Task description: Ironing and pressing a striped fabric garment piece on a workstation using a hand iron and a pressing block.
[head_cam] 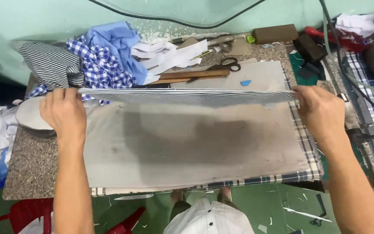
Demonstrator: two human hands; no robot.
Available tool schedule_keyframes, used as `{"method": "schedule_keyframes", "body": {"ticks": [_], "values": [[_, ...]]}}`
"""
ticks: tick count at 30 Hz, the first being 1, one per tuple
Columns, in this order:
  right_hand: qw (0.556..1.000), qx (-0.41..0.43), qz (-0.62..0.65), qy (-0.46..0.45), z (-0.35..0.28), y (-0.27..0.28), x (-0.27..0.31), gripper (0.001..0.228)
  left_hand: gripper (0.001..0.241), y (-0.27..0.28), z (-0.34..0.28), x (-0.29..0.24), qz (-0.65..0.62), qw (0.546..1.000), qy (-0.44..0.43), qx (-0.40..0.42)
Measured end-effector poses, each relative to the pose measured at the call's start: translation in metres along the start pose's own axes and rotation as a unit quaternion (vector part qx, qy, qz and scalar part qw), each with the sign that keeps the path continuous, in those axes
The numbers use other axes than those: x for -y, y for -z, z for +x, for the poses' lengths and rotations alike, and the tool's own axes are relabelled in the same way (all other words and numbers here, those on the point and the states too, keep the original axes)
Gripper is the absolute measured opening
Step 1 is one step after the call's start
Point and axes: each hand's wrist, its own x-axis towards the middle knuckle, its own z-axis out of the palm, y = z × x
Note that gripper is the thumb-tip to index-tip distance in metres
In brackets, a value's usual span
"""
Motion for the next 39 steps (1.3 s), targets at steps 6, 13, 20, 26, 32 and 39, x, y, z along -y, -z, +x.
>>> {"method": "schedule_keyframes", "body": {"ticks": [6,13,20,26,32,39], "values": [[0.998,-0.006,0.045,0.034,-0.064,-0.015,0.048,0.034,0.012,0.043,-0.099,-0.018,-0.007,0.990,0.072,0.120],[0.999,0.032,-0.016,0.004,-0.191,-0.135,0.061,0.015,0.034,0.043,-0.200,-0.061,-0.360,0.873,0.229,0.235],[0.989,0.146,0.026,-0.025,-0.273,-0.181,0.086,0.021,0.021,0.022,-0.311,-0.068,-0.305,0.881,0.158,0.325],[0.976,0.213,0.043,-0.031,-0.316,-0.199,0.079,0.026,0.014,0.028,-0.336,-0.053,-0.243,0.902,0.104,0.342],[0.962,0.243,0.097,-0.074,-0.275,-0.187,0.072,0.020,0.028,0.007,-0.317,-0.036,-0.210,0.819,0.148,0.513],[0.959,0.261,0.054,-0.099,-0.248,-0.190,0.069,0.032,0.033,-0.031,-0.299,-0.032,-0.133,0.817,0.073,0.557]]}}
